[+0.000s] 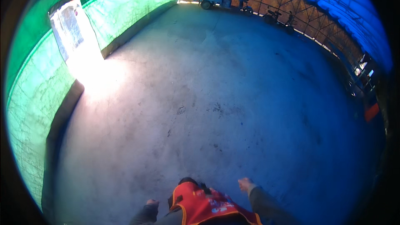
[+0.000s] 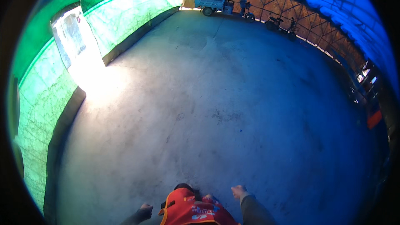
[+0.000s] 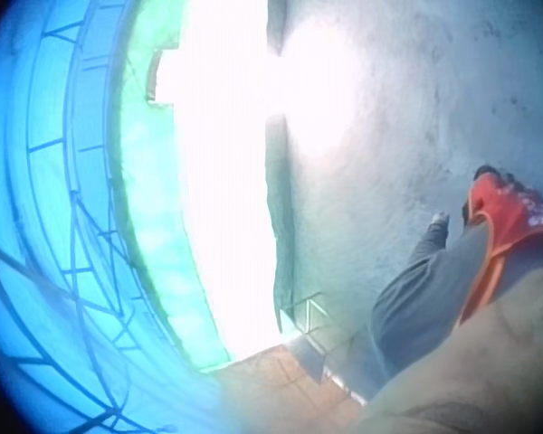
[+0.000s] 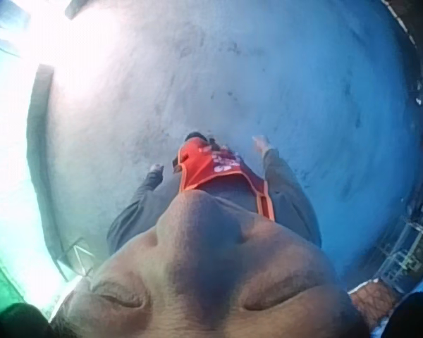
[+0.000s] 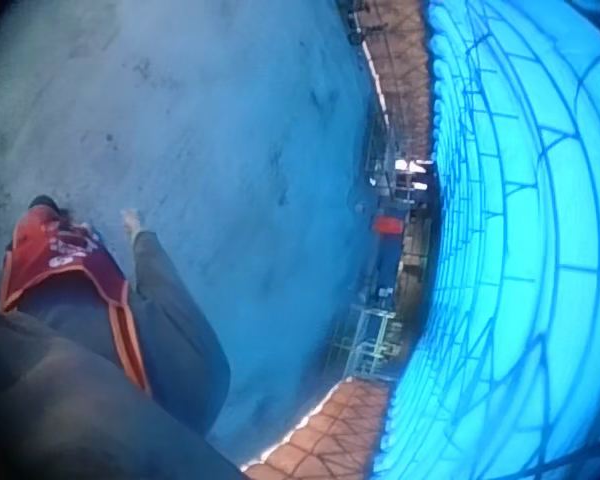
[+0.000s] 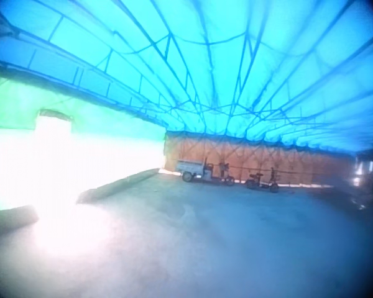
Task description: The person lifts and positions a large blue board onto a metal table frame, then walks around to inspect and adjust it. They briefly pick up a small item from the floor and continue to reposition the board on the frame.
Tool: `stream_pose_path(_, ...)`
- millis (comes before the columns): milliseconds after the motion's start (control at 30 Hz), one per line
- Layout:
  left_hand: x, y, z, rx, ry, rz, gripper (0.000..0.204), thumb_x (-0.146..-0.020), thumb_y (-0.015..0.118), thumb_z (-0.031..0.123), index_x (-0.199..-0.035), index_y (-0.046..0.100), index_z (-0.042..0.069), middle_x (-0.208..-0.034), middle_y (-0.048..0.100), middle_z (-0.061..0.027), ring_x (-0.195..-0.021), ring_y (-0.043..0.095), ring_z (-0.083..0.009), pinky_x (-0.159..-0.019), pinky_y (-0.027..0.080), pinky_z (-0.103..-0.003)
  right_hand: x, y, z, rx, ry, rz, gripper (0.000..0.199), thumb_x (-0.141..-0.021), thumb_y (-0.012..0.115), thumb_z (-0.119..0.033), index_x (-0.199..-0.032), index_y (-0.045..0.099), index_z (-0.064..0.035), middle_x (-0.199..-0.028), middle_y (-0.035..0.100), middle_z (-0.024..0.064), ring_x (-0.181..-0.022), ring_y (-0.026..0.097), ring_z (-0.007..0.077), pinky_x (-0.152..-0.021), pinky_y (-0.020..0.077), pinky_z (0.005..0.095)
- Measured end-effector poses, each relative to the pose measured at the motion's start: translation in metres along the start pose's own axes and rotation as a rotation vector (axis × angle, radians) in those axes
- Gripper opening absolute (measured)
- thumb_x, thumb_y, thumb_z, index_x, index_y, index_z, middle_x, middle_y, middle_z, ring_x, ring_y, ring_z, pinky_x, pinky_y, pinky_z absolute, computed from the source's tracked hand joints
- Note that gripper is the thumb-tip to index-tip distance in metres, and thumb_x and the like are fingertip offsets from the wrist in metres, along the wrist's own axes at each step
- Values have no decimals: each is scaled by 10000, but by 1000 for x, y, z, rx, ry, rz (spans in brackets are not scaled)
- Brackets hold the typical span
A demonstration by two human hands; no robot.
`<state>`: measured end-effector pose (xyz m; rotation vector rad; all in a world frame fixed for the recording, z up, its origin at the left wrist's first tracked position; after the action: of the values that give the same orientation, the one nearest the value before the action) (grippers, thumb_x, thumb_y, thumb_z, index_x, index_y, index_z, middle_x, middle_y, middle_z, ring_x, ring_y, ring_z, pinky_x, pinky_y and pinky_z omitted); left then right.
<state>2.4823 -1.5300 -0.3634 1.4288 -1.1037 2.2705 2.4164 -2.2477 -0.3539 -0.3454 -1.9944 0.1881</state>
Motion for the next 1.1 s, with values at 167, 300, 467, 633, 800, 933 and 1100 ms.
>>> stream_pose_path(167,-57,8,167,-868,660,-41,219,-941,699,334,-924,725,117,-909,734,-119,-810,722,-286,-689,570,-456,-160,-34,-239,429,-404,-71,211,-1025,702,-282,-1095,663,-86,-903,681,43,-861,686,231,-690,575,415)
stream_pose_path(300,-174,-52,366,-912,645,-4,206,-893,694,313,-976,759,135,-1031,753,-142,-952,741,-325,-765,595,-489,-200,-69,-365,27,21,-46,203,-1041,680,-286,-1062,655,-86,-886,655,50,-809,679,225,-667,568,404)
stream_pose_path(467,-338,-231,698,14,183,146,541,-905,692,489,-1242,762,73,-1238,736,-243,-1177,698,-397,-1048,542,-460,-252,-103,-569,-166,53,-164,206,-1021,710,-251,-1030,635,-59,-848,606,59,-702,613,193,-582,519,366)
stream_pose_path(633,-404,-370,1038,224,565,464,531,-879,779,407,-1245,752,23,-1191,751,-250,-1113,733,-382,-991,575,-445,-369,-153,-769,-105,13,-71,198,-1026,703,-236,-995,615,-62,-821,581,53,-635,552,176,-533,477,353)
stream_pose_path(800,-463,-397,1135,-170,338,375,465,-993,665,414,-1320,701,86,-1355,667,-239,-1252,649,-405,-1014,554,-470,-530,-164,-954,-50,86,-247,258,-997,748,-266,-1133,633,-79,-911,616,59,-746,593,187,-607,516,359)
stream_pose_path(933,-502,-372,1128,-513,242,93,332,-928,692,392,-1043,740,84,-1131,751,-174,-1048,718,-381,-891,576,-507,-610,-181,-1160,314,-45,-140,275,-1005,733,-297,-1133,668,-62,-836,641,59,-634,579,183,-572,514,350)
stream_pose_path(1100,-576,-373,1232,-401,349,50,374,-913,772,362,-1065,739,22,-989,746,-199,-915,724,-382,-788,588,-482,-709,-189,-1438,545,-233,-119,337,-991,749,-324,-1186,686,-57,-917,704,78,-718,647,192,-630,561,363)
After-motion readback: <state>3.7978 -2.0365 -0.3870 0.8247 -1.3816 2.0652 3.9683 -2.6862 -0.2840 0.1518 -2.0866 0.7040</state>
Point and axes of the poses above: each hand's wrist, its own x-axis away from the middle knuckle, its own y-axis out of the palm, z = x × y, the point moved 9 cm from there along -x, towards the middle knuckle
